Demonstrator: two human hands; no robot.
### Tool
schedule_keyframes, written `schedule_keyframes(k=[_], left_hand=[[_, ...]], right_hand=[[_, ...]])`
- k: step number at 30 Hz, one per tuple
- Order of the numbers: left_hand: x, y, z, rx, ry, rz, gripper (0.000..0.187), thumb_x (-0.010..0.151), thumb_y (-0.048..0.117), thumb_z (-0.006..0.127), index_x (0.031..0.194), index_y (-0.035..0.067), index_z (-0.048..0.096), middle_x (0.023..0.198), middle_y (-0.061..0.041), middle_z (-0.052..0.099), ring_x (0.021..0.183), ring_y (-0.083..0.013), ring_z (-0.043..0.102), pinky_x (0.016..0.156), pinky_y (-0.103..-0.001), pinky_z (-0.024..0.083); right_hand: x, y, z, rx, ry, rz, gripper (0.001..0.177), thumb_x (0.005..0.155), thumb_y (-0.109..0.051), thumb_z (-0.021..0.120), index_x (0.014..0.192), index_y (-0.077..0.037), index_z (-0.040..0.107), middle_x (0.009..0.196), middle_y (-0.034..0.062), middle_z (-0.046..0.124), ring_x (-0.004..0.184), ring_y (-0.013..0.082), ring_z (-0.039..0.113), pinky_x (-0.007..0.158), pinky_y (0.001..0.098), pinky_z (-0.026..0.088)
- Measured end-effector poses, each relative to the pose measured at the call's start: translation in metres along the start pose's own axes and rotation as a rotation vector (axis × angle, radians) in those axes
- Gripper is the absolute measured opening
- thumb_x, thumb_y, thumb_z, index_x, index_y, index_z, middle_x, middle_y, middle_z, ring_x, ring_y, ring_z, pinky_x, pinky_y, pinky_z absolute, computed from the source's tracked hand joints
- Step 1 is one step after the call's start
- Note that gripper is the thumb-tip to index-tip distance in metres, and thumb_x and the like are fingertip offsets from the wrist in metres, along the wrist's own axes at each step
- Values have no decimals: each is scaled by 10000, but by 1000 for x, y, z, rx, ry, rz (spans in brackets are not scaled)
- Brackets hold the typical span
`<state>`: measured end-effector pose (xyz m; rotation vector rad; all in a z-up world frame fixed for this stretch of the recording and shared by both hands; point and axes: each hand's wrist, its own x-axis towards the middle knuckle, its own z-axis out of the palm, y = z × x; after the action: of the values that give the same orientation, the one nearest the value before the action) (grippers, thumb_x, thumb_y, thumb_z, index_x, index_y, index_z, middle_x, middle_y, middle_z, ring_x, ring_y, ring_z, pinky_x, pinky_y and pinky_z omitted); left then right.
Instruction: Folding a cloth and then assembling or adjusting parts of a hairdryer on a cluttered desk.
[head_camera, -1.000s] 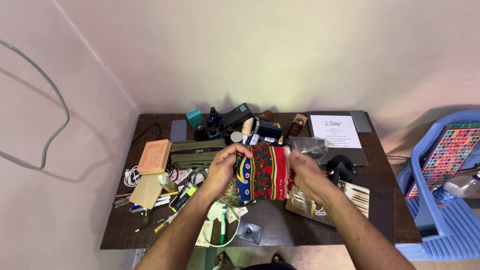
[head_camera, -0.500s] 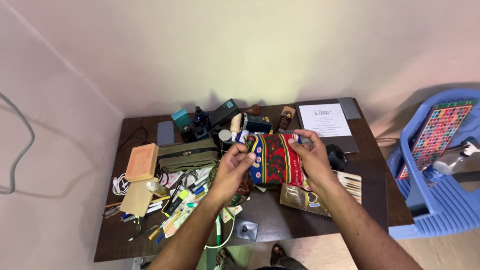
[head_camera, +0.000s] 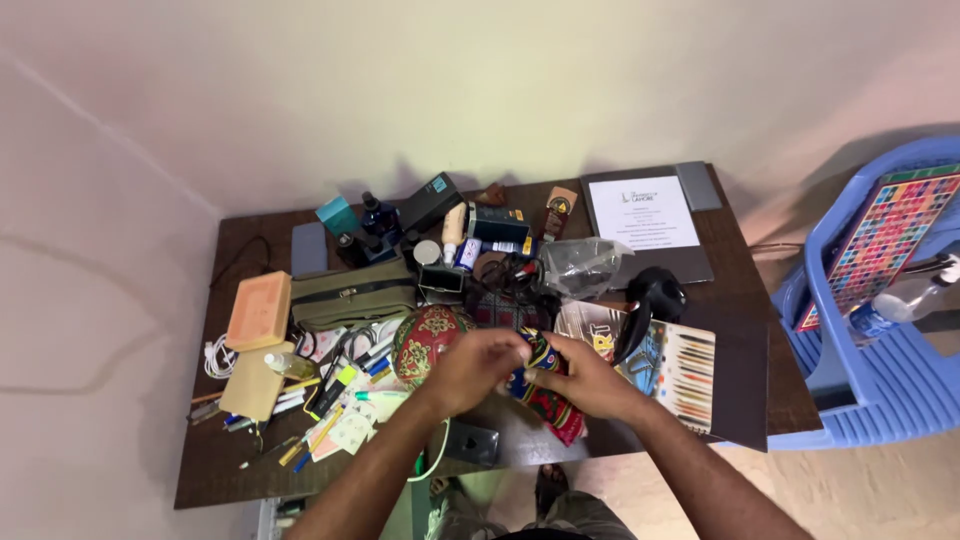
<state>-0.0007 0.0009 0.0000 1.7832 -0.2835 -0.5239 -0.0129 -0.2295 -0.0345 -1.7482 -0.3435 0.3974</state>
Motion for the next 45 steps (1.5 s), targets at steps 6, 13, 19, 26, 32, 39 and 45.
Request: schedule_keyframes(k=[6, 13, 19, 26, 32, 39, 45], left_hand=[[48, -21, -17, 499, 142, -323, 210, 920, 451, 682, 1089, 340, 740, 1066, 103, 790, 1102, -219, 719, 948, -400, 548], [121, -56, 35, 732, 178, -249, 419, 926, 418, 747, 1287, 231, 649, 1269, -79, 513, 1169, -362, 619, 964, -494, 581], [107, -19, 24, 798, 439, -206, 330, 1059, 480, 484, 1034, 210, 672, 919, -97, 727, 975, -362, 728, 906, -517, 578], [50, 75, 4, 564, 687, 9, 294, 1077, 453, 476, 1112, 230, 664, 807, -191, 715, 900, -449, 700, 800, -561, 544], [12, 108, 5, 273, 860, 156, 221, 1061, 392, 527, 1023, 274, 709, 712, -67, 723, 744, -283, 737, 719, -374, 571], [-48, 88, -16, 277, 785, -29, 238, 1043, 378, 553, 1001, 216, 723, 732, -93, 751, 748, -288, 758, 734, -388, 583], [-87, 71, -58, 254, 672, -186, 257, 1027, 365, 575, 982, 167, 734, 750, -115, 775, 751, -293, 777, 747, -400, 592]], right_hand=[[-14, 26, -23, 43, 133, 271, 305, 785, -40, 782, 1082, -110, 797, 942, 59, 826, 890, 163, 738, 850, 365, 583], [-24, 38, -62, 136, 284, 400, 214, 750, -23, 755, 947, -72, 823, 801, 82, 791, 744, 180, 714, 726, 350, 569], [-34, 40, -86, 165, 272, 357, 244, 736, 8, 723, 960, -39, 810, 812, 91, 773, 767, 199, 698, 755, 355, 562], [5, 21, -65, -44, 87, 166, 461, 689, -82, 706, 1149, -67, 731, 979, 173, 762, 937, 306, 696, 861, 442, 549], [30, -25, -26, -178, -127, 290, 915, 724, -161, 674, 1587, -210, 374, 1122, 257, 730, 1105, 430, 696, 969, 466, 514], [35, -23, -5, -331, -115, 200, 766, 724, -179, 700, 1458, -245, 491, 1107, 203, 751, 1088, 409, 706, 944, 459, 533], [16, -5, -25, -459, -69, 158, 641, 724, -195, 722, 1347, -274, 592, 1094, 158, 769, 1073, 391, 715, 922, 452, 549]])
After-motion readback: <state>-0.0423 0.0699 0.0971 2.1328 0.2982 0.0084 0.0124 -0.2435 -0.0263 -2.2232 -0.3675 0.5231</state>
